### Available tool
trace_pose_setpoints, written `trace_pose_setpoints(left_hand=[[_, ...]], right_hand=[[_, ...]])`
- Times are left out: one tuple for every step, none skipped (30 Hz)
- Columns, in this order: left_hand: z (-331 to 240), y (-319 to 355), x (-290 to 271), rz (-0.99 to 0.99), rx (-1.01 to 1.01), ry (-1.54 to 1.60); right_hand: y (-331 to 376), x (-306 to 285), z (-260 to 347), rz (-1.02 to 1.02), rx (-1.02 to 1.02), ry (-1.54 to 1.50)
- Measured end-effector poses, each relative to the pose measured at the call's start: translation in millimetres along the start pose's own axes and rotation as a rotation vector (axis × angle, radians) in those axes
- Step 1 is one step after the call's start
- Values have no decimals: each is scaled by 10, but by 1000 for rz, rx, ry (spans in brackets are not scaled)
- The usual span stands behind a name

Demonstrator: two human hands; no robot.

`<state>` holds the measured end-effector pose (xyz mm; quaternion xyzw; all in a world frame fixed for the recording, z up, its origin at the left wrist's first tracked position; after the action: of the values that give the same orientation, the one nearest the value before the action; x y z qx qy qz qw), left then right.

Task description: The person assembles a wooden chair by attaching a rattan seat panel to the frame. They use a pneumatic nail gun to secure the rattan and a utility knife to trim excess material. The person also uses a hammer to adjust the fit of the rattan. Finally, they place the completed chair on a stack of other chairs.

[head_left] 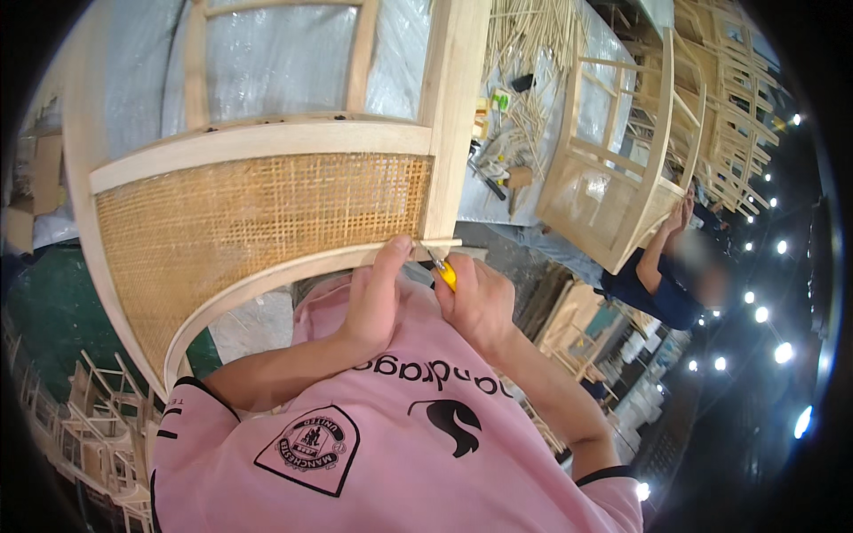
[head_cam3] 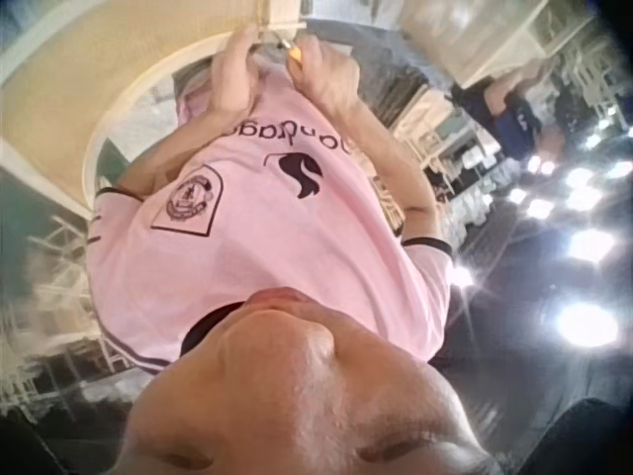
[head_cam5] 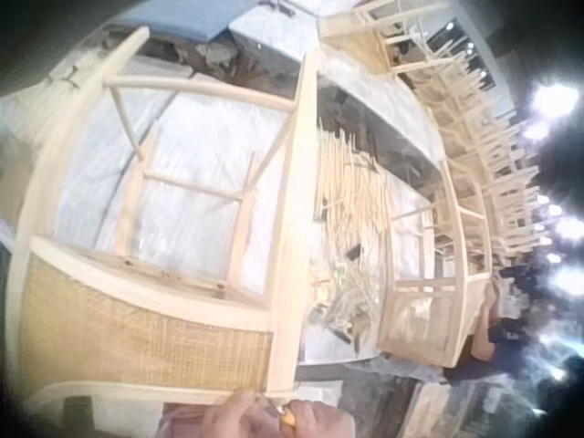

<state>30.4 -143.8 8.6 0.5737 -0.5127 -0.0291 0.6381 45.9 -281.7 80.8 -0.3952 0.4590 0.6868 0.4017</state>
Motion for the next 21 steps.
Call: trace_pose_setpoints(left_hand=[[-26, 9, 29, -26, 12, 14], [-58, -2, 91, -8, 75, 26], [-99, 2, 128, 11, 137, 39], [-102, -6, 108, 29, 150, 27], [-80, -29, 74, 43, 153, 18], [-66, -41, 45, 57, 156, 11], [-50, -47, 20, 49, 150, 2], [-56, -41, 23, 36, 142, -1], [-58, -32, 32, 18, 136, 1], [-70, -17, 44, 6, 132, 8], [-74, -3, 61, -4, 125, 11], [-77, 3, 67, -12, 117, 14], [-68, 4, 54, -13, 106, 19], [-52, -1, 32, -9, 93, 22], [-45, -12, 16, -6, 78, 24], [-50, -30, 11, 8, 70, 12], [-48, -32, -4, 16, 58, 2], [-49, -32, -9, 24, 47, -9], [-54, -26, -6, 23, 48, -15], [-67, -12, 9, 21, 46, -20], [-79, -2, 19, 19, 45, -25]], right_hand=[[19, 28, -51, -24, -36, -52], [45, 48, -106, -47, -60, -98], [56, 57, -130, -68, -86, -143], [54, 60, -120, -88, -103, -175], [66, 66, -117, -65, -71, -246], [73, 58, -108, -41, -39, -315], [75, 38, -95, -16, -9, -383], [100, -9, -80, 54, 78, -523], [133, -109, -53, 134, 163, -661], [147, -177, -20, 214, 249, -796], [136, -253, 24, 174, 161, -574], [125, -316, 68, 132, 75, -351], [115, -367, 111, 88, -11, -129], [108, -388, 136, 92, 7, -104], [96, -400, 165, 96, 26, -78], [85, -411, 179, 100, 45, -54], [80, -415, 182, 115, 55, -39], [67, -419, 178, 131, 65, -25], [57, -421, 178, 147, 75, -10], [55, -428, 190, 146, 71, -8], [50, -436, 204, 145, 67, -6]])
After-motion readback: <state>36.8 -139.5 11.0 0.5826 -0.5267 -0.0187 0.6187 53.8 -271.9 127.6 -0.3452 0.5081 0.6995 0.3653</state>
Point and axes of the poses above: each hand's wrist, its own y-axis away from the middle knuckle, its own x-axis out of the palm, z = x × y, the point moved 3 cm from there along -y, towards the middle knuckle, and after that the axes turned 2 degrees about z, right-handed, at the moved point
